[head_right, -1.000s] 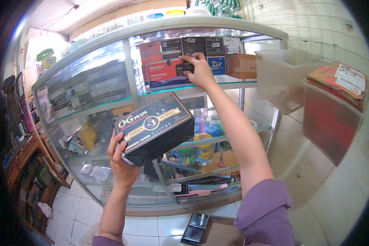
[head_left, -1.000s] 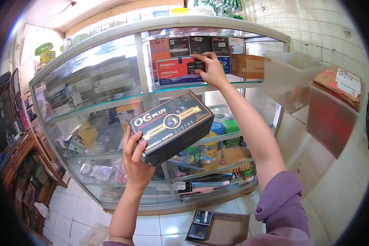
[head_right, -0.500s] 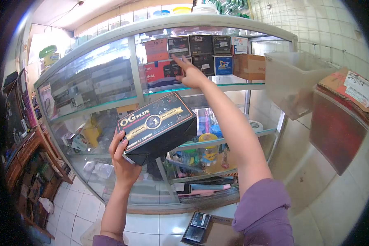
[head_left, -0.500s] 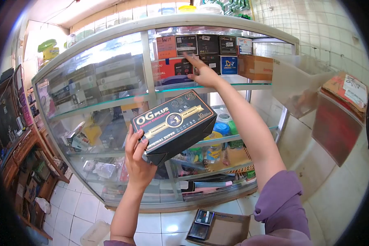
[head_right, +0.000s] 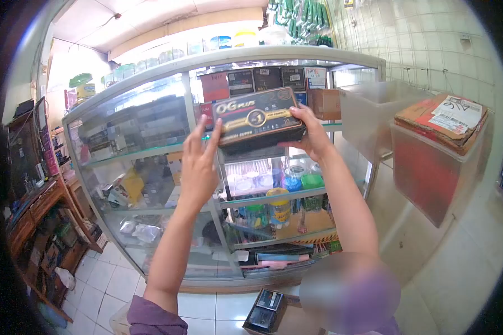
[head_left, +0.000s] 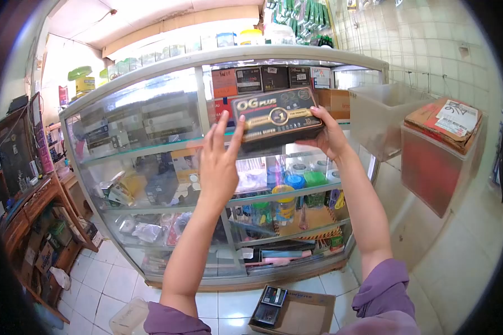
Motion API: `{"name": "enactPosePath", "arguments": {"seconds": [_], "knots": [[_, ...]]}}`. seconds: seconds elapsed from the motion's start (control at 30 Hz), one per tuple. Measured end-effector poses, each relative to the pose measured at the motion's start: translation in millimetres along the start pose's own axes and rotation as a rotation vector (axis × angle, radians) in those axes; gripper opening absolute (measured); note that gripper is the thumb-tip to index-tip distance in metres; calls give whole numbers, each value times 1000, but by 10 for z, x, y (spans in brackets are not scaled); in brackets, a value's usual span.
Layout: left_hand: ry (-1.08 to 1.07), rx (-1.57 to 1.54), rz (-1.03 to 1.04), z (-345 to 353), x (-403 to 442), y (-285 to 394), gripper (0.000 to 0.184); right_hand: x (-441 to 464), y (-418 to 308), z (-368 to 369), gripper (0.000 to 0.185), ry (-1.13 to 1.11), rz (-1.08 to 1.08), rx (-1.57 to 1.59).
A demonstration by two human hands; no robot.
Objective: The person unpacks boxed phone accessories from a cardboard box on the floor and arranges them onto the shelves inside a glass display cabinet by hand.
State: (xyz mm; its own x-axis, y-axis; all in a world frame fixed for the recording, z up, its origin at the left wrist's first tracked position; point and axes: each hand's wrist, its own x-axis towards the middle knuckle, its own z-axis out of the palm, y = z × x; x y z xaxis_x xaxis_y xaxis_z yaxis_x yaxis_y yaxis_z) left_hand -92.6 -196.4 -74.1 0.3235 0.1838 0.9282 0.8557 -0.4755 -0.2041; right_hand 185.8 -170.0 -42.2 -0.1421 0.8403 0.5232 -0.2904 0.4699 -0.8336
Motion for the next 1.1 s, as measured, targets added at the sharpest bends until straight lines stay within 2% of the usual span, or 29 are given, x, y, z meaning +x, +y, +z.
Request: {"name": "enactPosePath", "arguments": {"seconds": [0.03,0.1,0.2,0.3,0.37,0.43,0.5,0.6,0.67,0.77,0.83,0.87,0.9,0.97,1.0,1.07,1.1], "knots": [[-68,-135,-31,87,48,14,84,64,-13,-10,77,88,-159,-7],[-79,-532,-181,278,131,124,79,223,0,9,80,114,-219,62],[-135,-579,-280,578,434,110,81,556,7,60,74,196,-401,93],[-57,-466,-339,900,643,-19,81,869,7,70,73,158,-457,106],[-71,-474,-384,1102,711,-101,85,960,30,90,70,136,-474,149],[-80,-354,-567,1316,764,-157,89,1019,91,101,67,110,-521,171],[-127,-282,-589,1433,828,-244,93,1011,200,124,65,108,-543,205],[-74,-355,-681,1478,923,-316,96,1089,316,115,66,118,-732,178],[-237,-252,-720,1500,986,-339,100,1216,367,76,63,106,-718,127],[-265,-114,-678,1658,984,-362,103,1369,364,80,62,77,-681,88],[-293,-77,-691,1623,1019,-319,102,1492,316,74,63,65,-531,103],[-321,-39,-702,1601,1032,-305,101,1576,275,76,63,13,-542,41],[-321,-40,-701,1607,1026,-306,101,1671,244,76,63,14,-543,40],[-289,70,-639,1619,979,-289,98,1830,230,86,64,33,-366,-132],[-287,69,-637,1635,942,-279,98,1838,217,194,63,-5,-330,-77],[-120,99,-632,1671,844,-262,95,2017,284,247,64,-9,-296,-83],[-121,101,-628,1681,835,-266,95,2054,292,314,65,-14,-263,-86]]}}
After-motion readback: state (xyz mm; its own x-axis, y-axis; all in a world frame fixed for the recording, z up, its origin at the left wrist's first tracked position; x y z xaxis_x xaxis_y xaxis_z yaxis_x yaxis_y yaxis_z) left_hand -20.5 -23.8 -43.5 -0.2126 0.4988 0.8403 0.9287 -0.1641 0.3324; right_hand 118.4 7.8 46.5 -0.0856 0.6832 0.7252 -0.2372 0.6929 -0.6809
